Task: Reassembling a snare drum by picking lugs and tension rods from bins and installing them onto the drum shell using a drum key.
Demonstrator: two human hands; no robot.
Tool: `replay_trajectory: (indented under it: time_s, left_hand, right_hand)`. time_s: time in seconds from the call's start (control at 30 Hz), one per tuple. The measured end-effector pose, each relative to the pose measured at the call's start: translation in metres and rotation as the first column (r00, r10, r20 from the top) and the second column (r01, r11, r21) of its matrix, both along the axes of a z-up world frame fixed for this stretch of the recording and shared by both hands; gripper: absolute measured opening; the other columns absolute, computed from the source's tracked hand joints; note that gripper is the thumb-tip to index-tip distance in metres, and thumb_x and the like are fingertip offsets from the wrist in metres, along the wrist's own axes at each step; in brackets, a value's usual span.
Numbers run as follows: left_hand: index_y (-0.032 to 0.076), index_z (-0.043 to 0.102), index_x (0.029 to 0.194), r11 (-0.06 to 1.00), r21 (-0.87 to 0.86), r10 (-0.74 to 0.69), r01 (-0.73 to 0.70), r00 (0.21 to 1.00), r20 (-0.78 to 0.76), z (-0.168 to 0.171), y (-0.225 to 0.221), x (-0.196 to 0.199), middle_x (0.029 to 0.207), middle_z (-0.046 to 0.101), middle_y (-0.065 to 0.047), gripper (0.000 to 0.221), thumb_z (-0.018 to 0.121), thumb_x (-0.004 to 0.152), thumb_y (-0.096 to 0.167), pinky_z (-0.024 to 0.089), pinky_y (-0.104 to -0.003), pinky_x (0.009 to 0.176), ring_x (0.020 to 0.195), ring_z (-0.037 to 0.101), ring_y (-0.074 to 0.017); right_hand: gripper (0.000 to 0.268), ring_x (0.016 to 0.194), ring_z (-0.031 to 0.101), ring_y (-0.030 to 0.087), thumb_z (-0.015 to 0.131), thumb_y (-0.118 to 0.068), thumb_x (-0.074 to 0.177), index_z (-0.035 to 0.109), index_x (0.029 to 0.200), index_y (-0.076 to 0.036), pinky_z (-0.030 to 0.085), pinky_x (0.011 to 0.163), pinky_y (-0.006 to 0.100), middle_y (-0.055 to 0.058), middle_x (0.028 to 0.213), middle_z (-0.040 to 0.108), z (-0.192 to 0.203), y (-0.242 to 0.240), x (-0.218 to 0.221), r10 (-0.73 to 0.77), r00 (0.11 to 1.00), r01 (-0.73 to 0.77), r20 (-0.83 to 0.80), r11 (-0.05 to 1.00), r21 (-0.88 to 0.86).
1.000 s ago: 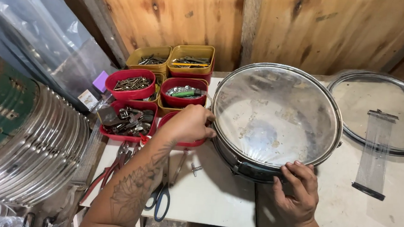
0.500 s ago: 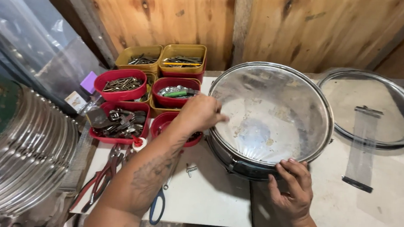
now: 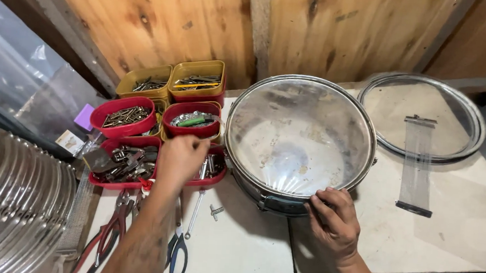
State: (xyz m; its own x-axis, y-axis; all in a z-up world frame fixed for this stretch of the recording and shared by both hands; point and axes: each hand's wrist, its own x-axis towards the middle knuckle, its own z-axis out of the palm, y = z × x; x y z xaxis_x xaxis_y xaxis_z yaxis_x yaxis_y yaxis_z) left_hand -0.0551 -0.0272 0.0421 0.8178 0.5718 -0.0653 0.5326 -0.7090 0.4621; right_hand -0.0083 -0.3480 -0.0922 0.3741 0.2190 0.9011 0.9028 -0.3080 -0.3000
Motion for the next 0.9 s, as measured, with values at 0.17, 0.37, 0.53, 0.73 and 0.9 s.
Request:
replay_trajectory:
  time_s: [0.17, 0.37, 0.53, 0.73, 0.9]
  left_hand:
    - [0.018, 0.080, 0.113, 0.975, -0.121, -0.202, 0.189, 0.973, -0.113, 0.025, -0.045, -0.022, 0.114, 0.079, -0.002, 0.034, 0.060, 0.086, 0.026, 0.053, -0.036, 0.102, 0.109, 0.073, -0.0207]
    - [0.011, 0.071, 0.090, 0.962, 0.081, -0.259, 0.261, 0.965, -0.041, -0.006, -0.039, 0.035, 0.083, 0.073, -0.005, 0.039, 0.079, 0.088, 0.049, 0.061, -0.036, 0.076, 0.081, 0.071, -0.0192]
    - [0.019, 0.075, 0.115, 0.983, 0.090, -0.169, 0.159, 0.978, 0.118, -0.018, -0.018, 0.066, 0.107, 0.070, -0.009, 0.025, 0.066, 0.093, 0.030, 0.058, -0.044, 0.081, 0.096, 0.067, -0.0256]
    - [0.016, 0.078, 0.092, 0.973, 0.226, -0.066, 0.046, 0.994, 0.084, -0.015, -0.003, 0.037, 0.084, 0.072, -0.008, 0.034, 0.051, 0.095, 0.037, 0.055, -0.044, 0.066, 0.081, 0.068, -0.0284]
    - [0.016, 0.042, 0.059, 0.987, 0.159, 0.021, -0.021, 1.000, 0.000, -0.007, -0.024, -0.007, 0.053, 0.041, 0.003, 0.058, 0.051, 0.106, 0.048, 0.044, -0.031, 0.051, 0.048, 0.042, -0.0125]
  right_hand:
    - [0.026, 0.105, 0.067, 0.031, 0.080, -0.002, 0.087, 0.072, 0.111, -0.001, 0.053, 0.105, 0.051, 0.016, 0.113, 0.067, -0.005, 0.000, 0.004, 0.027, 1.000, -0.027, 0.011, 0.999, 0.017]
    - [0.024, 0.106, 0.067, 0.032, 0.081, -0.001, 0.085, 0.073, 0.108, 0.000, 0.053, 0.103, 0.050, 0.015, 0.111, 0.068, -0.004, 0.000, 0.002, 0.020, 1.000, -0.020, 0.010, 1.000, 0.019]
    - [0.023, 0.105, 0.067, 0.032, 0.081, -0.002, 0.085, 0.073, 0.106, 0.000, 0.052, 0.105, 0.050, 0.015, 0.111, 0.068, -0.002, -0.001, 0.000, 0.007, 1.000, -0.007, -0.003, 1.000, 0.005]
    - [0.024, 0.106, 0.067, 0.031, 0.081, -0.004, 0.086, 0.074, 0.108, -0.002, 0.052, 0.106, 0.049, 0.013, 0.113, 0.069, -0.008, -0.004, 0.003, 0.002, 1.000, -0.002, -0.003, 1.000, 0.008]
    - [0.023, 0.107, 0.067, 0.030, 0.080, -0.004, 0.086, 0.073, 0.109, -0.003, 0.052, 0.107, 0.049, 0.012, 0.113, 0.068, -0.011, -0.004, 0.007, 0.013, 1.000, -0.013, 0.001, 1.000, 0.011]
